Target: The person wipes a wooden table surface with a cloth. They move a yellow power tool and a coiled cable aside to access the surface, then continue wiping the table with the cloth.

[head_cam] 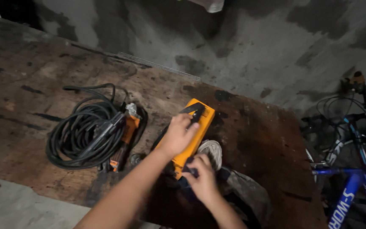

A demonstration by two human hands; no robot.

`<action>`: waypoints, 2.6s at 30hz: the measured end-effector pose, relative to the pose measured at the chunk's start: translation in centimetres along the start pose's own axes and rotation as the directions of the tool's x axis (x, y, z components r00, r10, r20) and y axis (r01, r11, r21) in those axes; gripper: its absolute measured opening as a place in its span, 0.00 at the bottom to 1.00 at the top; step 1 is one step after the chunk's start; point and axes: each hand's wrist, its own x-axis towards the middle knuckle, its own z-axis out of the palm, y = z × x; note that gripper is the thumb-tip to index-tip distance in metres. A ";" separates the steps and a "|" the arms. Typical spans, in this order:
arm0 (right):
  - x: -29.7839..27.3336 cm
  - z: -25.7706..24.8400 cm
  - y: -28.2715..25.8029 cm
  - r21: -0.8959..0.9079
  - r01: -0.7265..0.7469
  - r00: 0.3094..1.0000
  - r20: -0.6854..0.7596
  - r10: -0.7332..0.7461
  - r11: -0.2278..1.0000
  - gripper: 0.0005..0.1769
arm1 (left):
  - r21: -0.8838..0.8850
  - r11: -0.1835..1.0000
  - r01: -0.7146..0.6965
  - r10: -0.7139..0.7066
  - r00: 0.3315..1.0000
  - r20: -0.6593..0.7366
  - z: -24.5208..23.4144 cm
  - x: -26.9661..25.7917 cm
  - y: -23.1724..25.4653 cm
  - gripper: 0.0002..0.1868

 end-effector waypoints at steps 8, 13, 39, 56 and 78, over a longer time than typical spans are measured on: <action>-4.4 -8.5 5.0 0.260 -0.835 0.458 -0.158 0.875 0.484 0.18 | 0.541 0.784 -0.304 0.099 0.922 0.375 -0.8 -1.0 4.0 0.25; -3.0 -13.7 2.5 0.842 -0.318 0.569 -0.198 0.798 0.435 0.11 | 0.477 0.831 -0.288 0.170 0.946 0.275 -2.0 -1.9 5.0 0.25; 16.3 -7.1 -17.0 0.479 0.399 0.719 -0.692 0.057 0.782 0.11 | -0.615 0.745 0.257 -0.158 0.964 0.212 -6.1 -10.4 -0.5 0.20; 13.3 4.9 -11.6 -0.712 -0.352 0.931 -0.199 0.306 0.607 0.38 | -0.675 0.463 0.574 -0.511 0.796 0.326 -0.3 -6.1 -17.5 0.18; 12.5 5.9 -12.9 -0.643 -0.312 0.950 -0.218 0.224 0.699 0.24 | -0.205 0.928 0.311 -0.261 0.936 0.237 -9.1 -10.0 -14.2 0.19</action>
